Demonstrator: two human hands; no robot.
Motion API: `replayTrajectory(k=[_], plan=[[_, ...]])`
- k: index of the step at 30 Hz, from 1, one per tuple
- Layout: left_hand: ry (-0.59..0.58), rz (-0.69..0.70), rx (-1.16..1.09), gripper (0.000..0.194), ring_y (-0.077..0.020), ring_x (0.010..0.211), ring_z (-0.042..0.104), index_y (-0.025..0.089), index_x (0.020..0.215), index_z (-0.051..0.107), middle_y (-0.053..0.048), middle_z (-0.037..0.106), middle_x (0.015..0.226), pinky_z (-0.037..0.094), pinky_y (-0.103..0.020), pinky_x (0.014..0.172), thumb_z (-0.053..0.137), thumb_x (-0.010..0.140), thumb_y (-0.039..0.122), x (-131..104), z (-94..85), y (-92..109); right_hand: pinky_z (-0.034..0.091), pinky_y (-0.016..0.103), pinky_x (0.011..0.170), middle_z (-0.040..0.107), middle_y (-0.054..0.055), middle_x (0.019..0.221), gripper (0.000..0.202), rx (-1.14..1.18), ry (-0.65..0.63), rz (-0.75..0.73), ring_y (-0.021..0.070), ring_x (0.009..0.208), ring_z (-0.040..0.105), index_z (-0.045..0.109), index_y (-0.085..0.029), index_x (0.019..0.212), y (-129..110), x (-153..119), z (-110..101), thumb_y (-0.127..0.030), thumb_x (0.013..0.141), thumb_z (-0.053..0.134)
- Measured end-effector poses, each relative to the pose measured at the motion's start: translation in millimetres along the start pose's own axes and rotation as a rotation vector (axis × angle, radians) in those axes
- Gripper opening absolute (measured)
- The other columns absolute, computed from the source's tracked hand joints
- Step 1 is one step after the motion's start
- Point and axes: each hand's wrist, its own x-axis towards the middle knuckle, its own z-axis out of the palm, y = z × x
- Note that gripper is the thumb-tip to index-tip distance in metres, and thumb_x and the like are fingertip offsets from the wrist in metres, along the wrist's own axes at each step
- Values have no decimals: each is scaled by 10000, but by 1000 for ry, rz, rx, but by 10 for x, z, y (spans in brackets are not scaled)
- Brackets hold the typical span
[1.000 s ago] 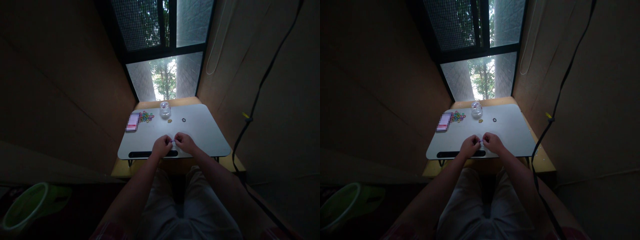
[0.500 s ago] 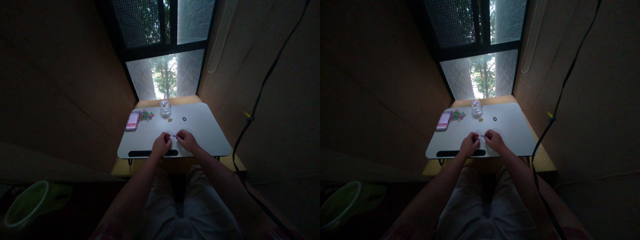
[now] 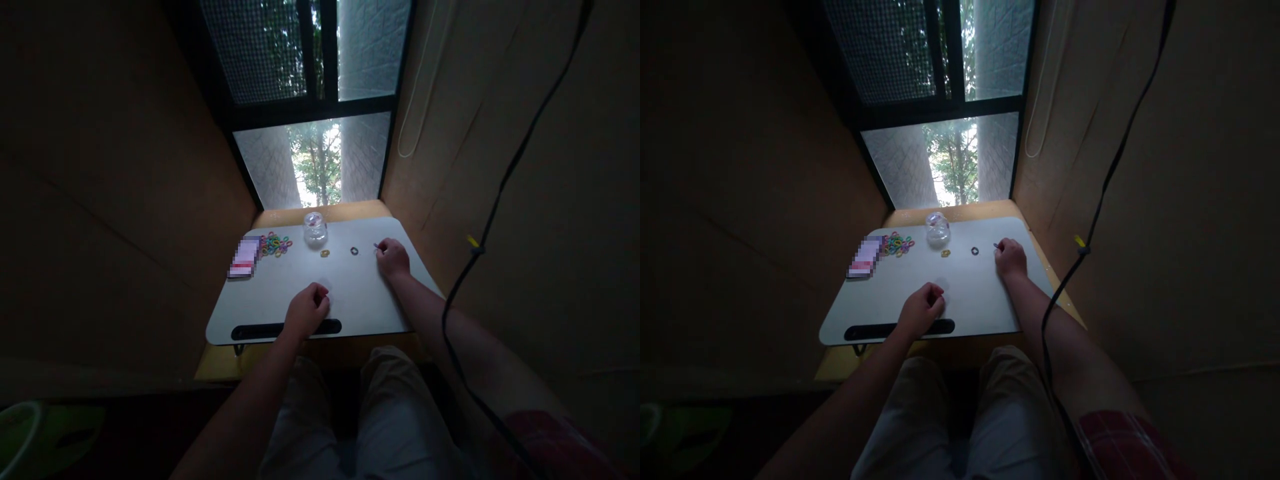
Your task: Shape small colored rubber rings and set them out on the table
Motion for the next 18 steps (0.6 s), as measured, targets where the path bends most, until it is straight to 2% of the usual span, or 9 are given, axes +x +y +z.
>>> replayTrajectory(k=[7, 12, 15, 18], plan=[[-14, -20, 4, 139, -124, 659, 560, 219, 908, 601, 11, 642, 745, 390, -258, 622, 554, 802, 297, 22, 3, 9, 392, 341, 723, 595, 83, 787, 62, -89, -21, -75, 212, 756, 488, 596, -188, 738, 67, 97, 20, -189, 744, 534], [-4, -7, 18, 130, -121, 657, 559, 223, 898, 603, 18, 638, 734, 392, -256, 633, 556, 802, 296, 13, 1, 14, 408, 354, 772, 589, 101, 857, 145, -57, 14, -84, 228, 809, 497, 585, -174, 859, 41, 63, -2, -172, 729, 522], [-1, 6, 23, 136, -122, 664, 558, 220, 903, 601, 15, 636, 736, 389, -254, 632, 558, 798, 296, 4, 5, 3, 419, 363, 810, 587, 113, 907, 189, 34, 33, -124, 234, 851, 514, 557, -167, 911, -65, -83, -76, -159, 727, 514], [-8, 12, 17, 138, -120, 663, 555, 220, 906, 597, 17, 635, 740, 386, -250, 627, 557, 799, 299, 2, 13, -12, 449, 351, 755, 584, 87, 898, 167, 246, -40, -220, 196, 755, 528, 536, -184, 909, -329, -469, -324, -186, 742, 535]])
